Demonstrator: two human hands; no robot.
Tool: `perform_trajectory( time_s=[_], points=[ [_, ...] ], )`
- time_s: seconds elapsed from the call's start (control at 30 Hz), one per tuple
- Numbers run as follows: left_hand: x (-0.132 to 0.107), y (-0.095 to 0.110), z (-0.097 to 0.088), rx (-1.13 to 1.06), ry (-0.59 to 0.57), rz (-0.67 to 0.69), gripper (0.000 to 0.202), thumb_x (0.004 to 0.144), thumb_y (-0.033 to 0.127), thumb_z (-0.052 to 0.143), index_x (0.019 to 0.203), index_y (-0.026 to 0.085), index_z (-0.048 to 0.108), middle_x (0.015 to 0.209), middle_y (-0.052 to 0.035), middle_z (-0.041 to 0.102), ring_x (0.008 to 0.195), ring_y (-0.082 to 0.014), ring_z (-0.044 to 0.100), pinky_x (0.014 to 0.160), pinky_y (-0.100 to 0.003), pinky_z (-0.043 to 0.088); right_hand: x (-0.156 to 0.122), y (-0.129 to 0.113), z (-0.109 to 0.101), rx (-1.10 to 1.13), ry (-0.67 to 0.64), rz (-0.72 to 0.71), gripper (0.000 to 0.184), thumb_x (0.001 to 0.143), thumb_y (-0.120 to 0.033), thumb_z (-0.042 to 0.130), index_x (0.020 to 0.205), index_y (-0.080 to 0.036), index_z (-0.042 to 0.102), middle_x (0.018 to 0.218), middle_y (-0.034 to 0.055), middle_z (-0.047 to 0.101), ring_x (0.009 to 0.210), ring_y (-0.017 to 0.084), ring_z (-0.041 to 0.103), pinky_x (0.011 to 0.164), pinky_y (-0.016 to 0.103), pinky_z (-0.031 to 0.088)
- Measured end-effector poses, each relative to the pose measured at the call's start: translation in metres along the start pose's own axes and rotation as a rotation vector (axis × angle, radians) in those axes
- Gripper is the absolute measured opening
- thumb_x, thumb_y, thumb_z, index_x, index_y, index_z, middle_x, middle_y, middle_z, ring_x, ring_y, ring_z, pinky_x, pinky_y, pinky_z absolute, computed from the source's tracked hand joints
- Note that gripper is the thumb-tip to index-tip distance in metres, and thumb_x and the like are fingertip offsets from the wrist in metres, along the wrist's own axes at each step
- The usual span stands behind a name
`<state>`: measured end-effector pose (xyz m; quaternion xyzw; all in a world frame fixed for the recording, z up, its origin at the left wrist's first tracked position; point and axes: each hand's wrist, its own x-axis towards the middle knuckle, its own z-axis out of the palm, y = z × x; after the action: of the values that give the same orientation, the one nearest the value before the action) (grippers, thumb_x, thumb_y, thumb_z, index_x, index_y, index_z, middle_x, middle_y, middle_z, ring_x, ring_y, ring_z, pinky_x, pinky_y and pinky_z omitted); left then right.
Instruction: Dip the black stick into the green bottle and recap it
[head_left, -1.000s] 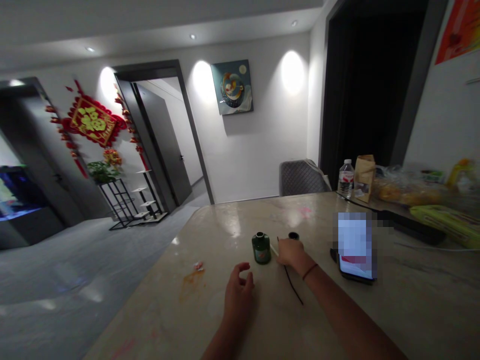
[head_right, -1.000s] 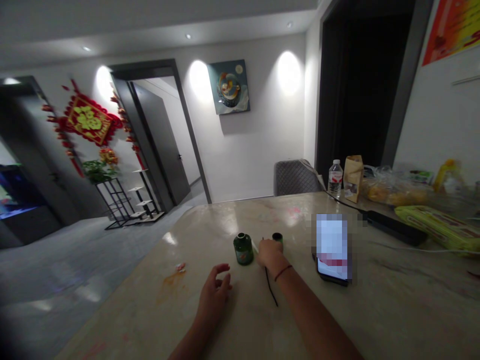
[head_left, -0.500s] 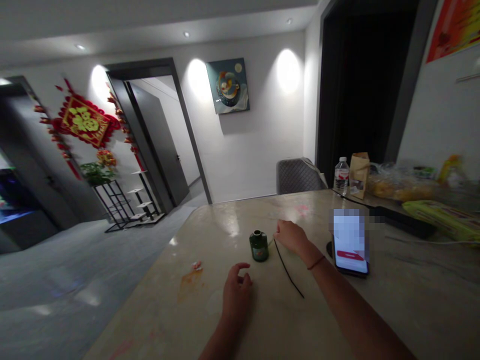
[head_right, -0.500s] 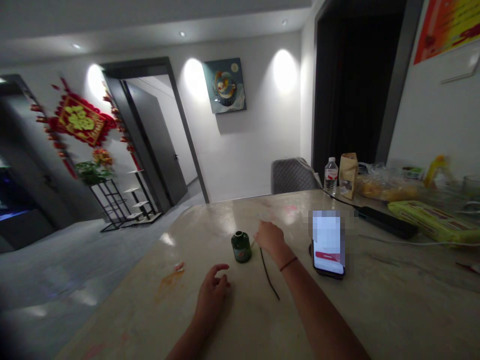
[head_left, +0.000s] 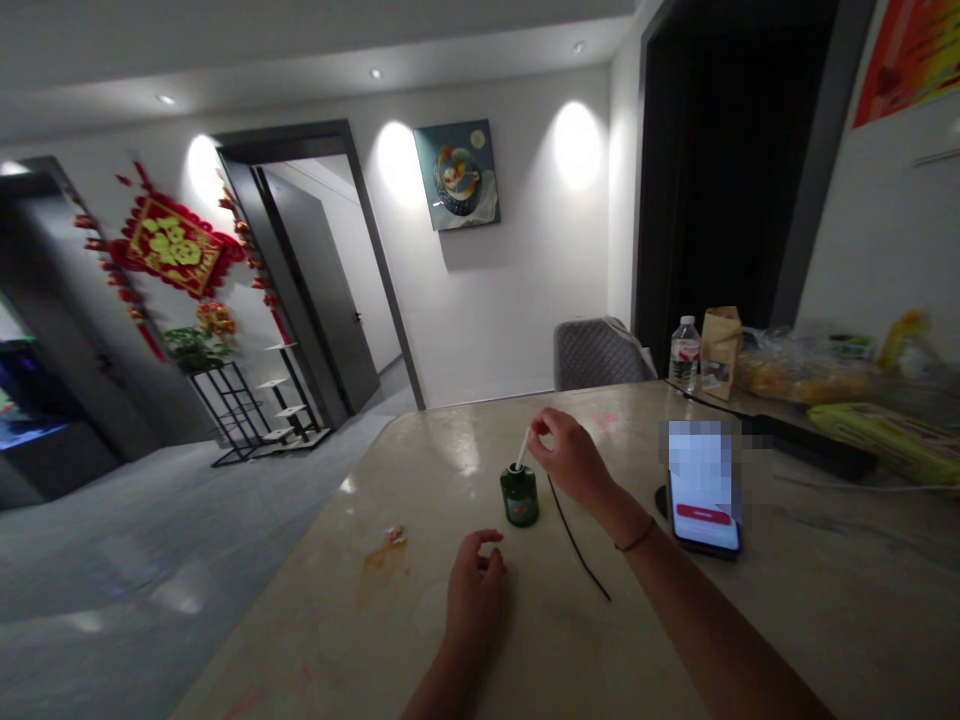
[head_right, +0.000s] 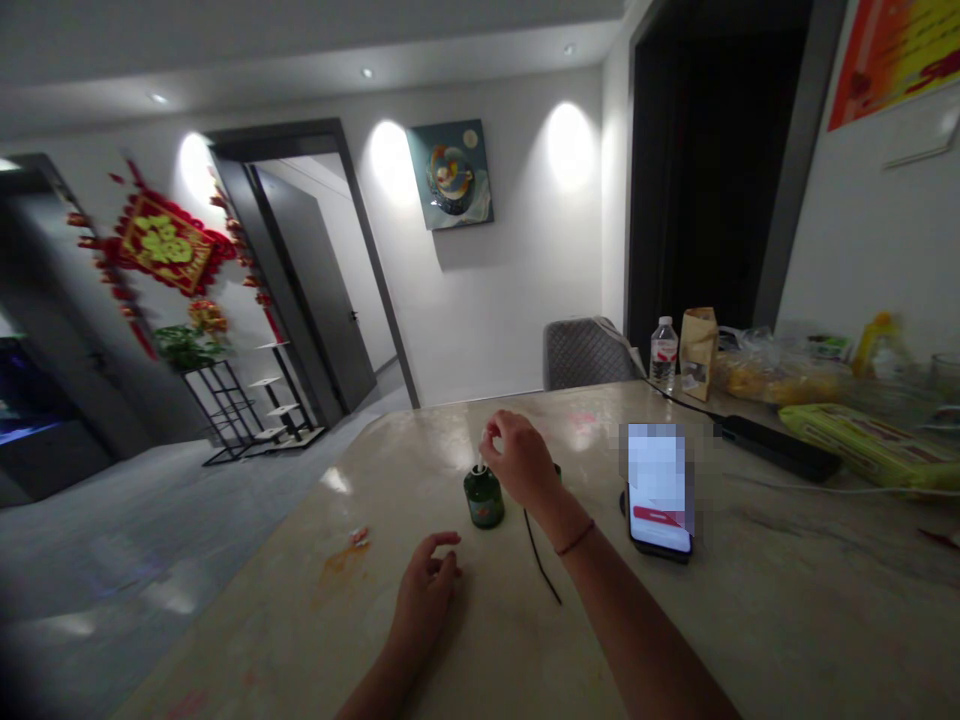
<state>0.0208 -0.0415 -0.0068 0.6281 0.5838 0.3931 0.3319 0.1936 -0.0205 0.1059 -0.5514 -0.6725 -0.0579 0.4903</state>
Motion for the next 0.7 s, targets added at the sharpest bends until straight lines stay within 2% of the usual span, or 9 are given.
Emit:
perform_trajectory(
  time_s=[0.1, 0.2, 0.27, 0.33, 0.43, 0.53, 0.7],
  points=[
    [0.000, 0.001, 0.000, 0.005, -0.005, -0.002, 0.027, 0.073, 0.029, 0.040, 0.093, 0.018, 0.054, 0.058, 0.0013, 0.053, 0.057, -0.0143, 0.054, 0.057, -0.025, 0.040, -0.001, 0.005, 0.007, -0.017, -0.077, 0.056, 0.011, 0.077, -0.020, 0.043, 0.081, -0.016, 0.053, 0.076, 0.0037, 0.057, 0.077, 0.014, 0.052, 0.072, 0.024, 0.039],
    [-0.001, 0.001, 0.000, 0.006, -0.007, 0.004, 0.027, 0.074, 0.029, 0.040, 0.093, 0.018, 0.054, 0.058, 0.0013, 0.052, 0.059, -0.0146, 0.055, 0.057, -0.024, 0.040, -0.004, 0.012, 0.013, -0.082, -0.200, 0.159, 0.024, 0.079, -0.026, 0.046, 0.098, -0.014, 0.052, 0.084, 0.0064, 0.061, 0.082, 0.015, 0.055, 0.073, 0.023, 0.040],
    [-0.001, 0.001, 0.000, 0.006, -0.007, -0.001, 0.027, 0.074, 0.029, 0.040, 0.094, 0.019, 0.054, 0.058, 0.0014, 0.052, 0.058, -0.0141, 0.054, 0.056, -0.023, 0.039, -0.007, 0.017, 0.015, -0.188, -0.339, 0.235, 0.027, 0.080, -0.028, 0.044, 0.101, -0.012, 0.054, 0.088, 0.0101, 0.063, 0.083, 0.017, 0.058, 0.072, 0.025, 0.041],
    [-0.001, 0.001, 0.000, 0.005, -0.009, -0.011, 0.027, 0.074, 0.029, 0.039, 0.094, 0.019, 0.054, 0.057, 0.0018, 0.052, 0.055, -0.0133, 0.053, 0.054, -0.023, 0.039, -0.012, 0.022, 0.017, -0.318, -0.545, 0.286, 0.027, 0.081, -0.027, 0.044, 0.096, -0.011, 0.059, 0.093, 0.0148, 0.064, 0.087, 0.020, 0.060, 0.073, 0.027, 0.042],
    [0.000, 0.000, 0.000, 0.016, -0.008, -0.003, 0.026, 0.075, 0.029, 0.039, 0.093, 0.019, 0.055, 0.058, 0.0019, 0.052, 0.053, -0.0125, 0.051, 0.055, -0.023, 0.039, -0.022, 0.028, 0.022, -0.432, -0.778, 0.332, 0.026, 0.075, -0.022, 0.051, 0.093, -0.008, 0.064, 0.097, 0.0199, 0.064, 0.094, 0.026, 0.060, 0.074, 0.031, 0.045],
    [0.000, -0.001, 0.000, 0.027, 0.003, 0.017, 0.025, 0.074, 0.027, 0.040, 0.092, 0.018, 0.055, 0.061, 0.0011, 0.053, 0.055, -0.0126, 0.052, 0.058, -0.024, 0.040, -0.029, 0.033, 0.031, -0.454, -0.817, 0.372, 0.028, 0.071, -0.012, 0.054, 0.097, -0.007, 0.064, 0.098, 0.0206, 0.064, 0.094, 0.027, 0.060, 0.072, 0.032, 0.047],
    [0.000, -0.002, 0.000, -0.027, -0.005, 0.043, 0.025, 0.072, 0.028, 0.041, 0.090, 0.018, 0.056, 0.070, -0.0016, 0.058, 0.059, -0.0135, 0.055, 0.058, -0.024, 0.042, -0.030, 0.036, 0.037, -0.482, -0.770, 0.426, 0.033, 0.076, -0.001, 0.041, 0.100, -0.007, 0.062, 0.102, 0.0203, 0.062, 0.098, 0.026, 0.058, 0.075, 0.034, 0.047]
  ],
)
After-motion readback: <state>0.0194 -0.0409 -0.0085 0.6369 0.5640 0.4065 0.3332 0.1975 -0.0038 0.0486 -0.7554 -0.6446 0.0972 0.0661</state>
